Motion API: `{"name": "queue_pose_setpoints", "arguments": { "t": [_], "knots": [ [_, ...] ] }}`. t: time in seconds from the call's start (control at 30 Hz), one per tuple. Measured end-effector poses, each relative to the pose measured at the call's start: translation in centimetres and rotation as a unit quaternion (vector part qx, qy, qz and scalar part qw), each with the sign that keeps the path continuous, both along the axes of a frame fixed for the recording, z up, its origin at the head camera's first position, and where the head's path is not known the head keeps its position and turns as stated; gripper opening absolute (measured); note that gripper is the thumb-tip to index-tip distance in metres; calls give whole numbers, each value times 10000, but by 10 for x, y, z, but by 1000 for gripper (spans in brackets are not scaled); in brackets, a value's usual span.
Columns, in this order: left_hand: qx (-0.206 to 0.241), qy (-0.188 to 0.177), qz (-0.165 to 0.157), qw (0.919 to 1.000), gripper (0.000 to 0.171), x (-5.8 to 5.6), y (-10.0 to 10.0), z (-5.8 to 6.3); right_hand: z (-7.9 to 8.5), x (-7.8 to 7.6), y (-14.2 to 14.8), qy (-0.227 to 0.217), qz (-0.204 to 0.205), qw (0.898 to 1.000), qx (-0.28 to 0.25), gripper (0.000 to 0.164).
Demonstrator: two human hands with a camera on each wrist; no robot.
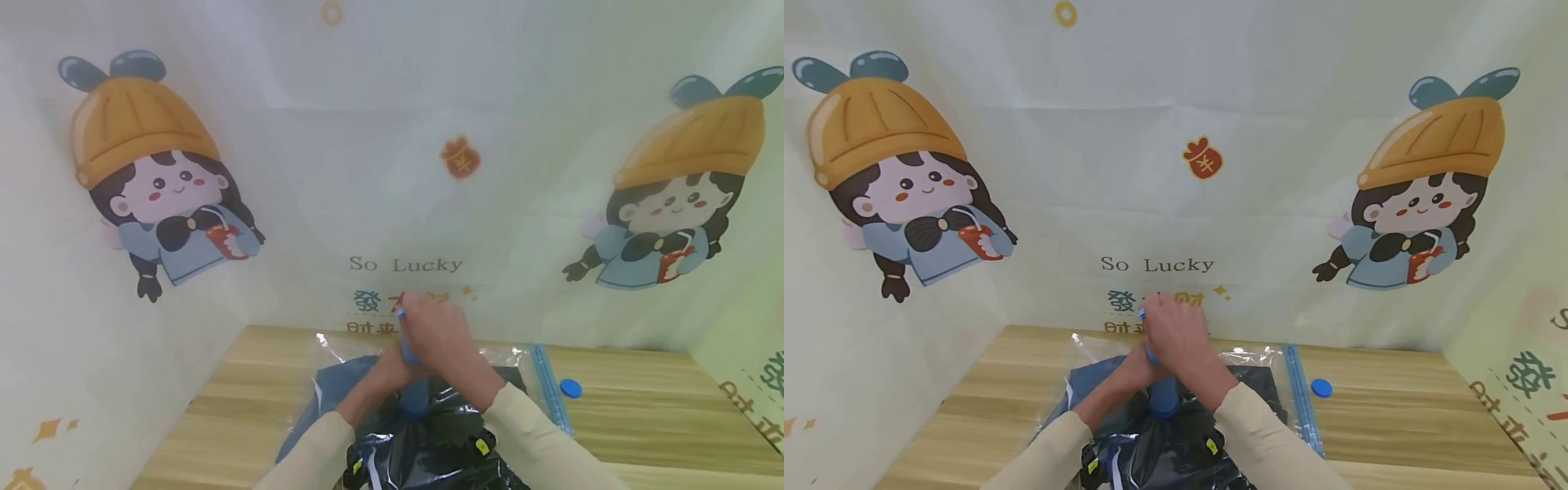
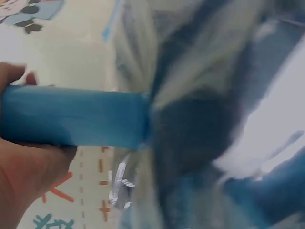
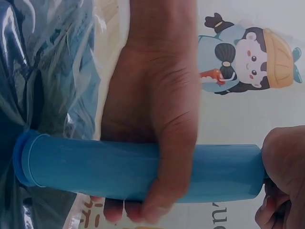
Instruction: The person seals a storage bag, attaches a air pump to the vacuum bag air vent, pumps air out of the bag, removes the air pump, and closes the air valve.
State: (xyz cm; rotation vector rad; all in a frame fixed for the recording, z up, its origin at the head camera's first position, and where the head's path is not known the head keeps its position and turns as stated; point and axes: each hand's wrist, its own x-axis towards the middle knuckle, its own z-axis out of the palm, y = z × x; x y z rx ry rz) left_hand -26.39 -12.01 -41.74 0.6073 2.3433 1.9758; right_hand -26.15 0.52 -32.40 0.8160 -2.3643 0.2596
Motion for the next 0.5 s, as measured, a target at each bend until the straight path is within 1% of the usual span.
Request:
{"name": "queue_pose_setpoints", "arguments": {
  "t": [0.07,0.17,0.27,0.33,0.4,0.5],
  "knots": [
    [-67,95,93,9999,64,-1,2,-1,0,0,0,-28,9,10000,-11,16],
    [-71,106,160,9998,59,0,2,-4,1,0,1,-148,38,9999,9,12],
    [-6,160,79,9998,57,-1,1,-5,4,0,2,-227,101,9997,56,10],
    [33,160,-55,9999,59,-2,1,-5,7,0,2,-264,121,9996,66,10],
    [46,148,-149,9998,55,-3,1,-5,12,1,3,-296,155,9994,12,11],
    [-32,57,-160,9999,44,-4,2,-5,28,3,6,-342,181,9991,-180,16]
  ]
}}
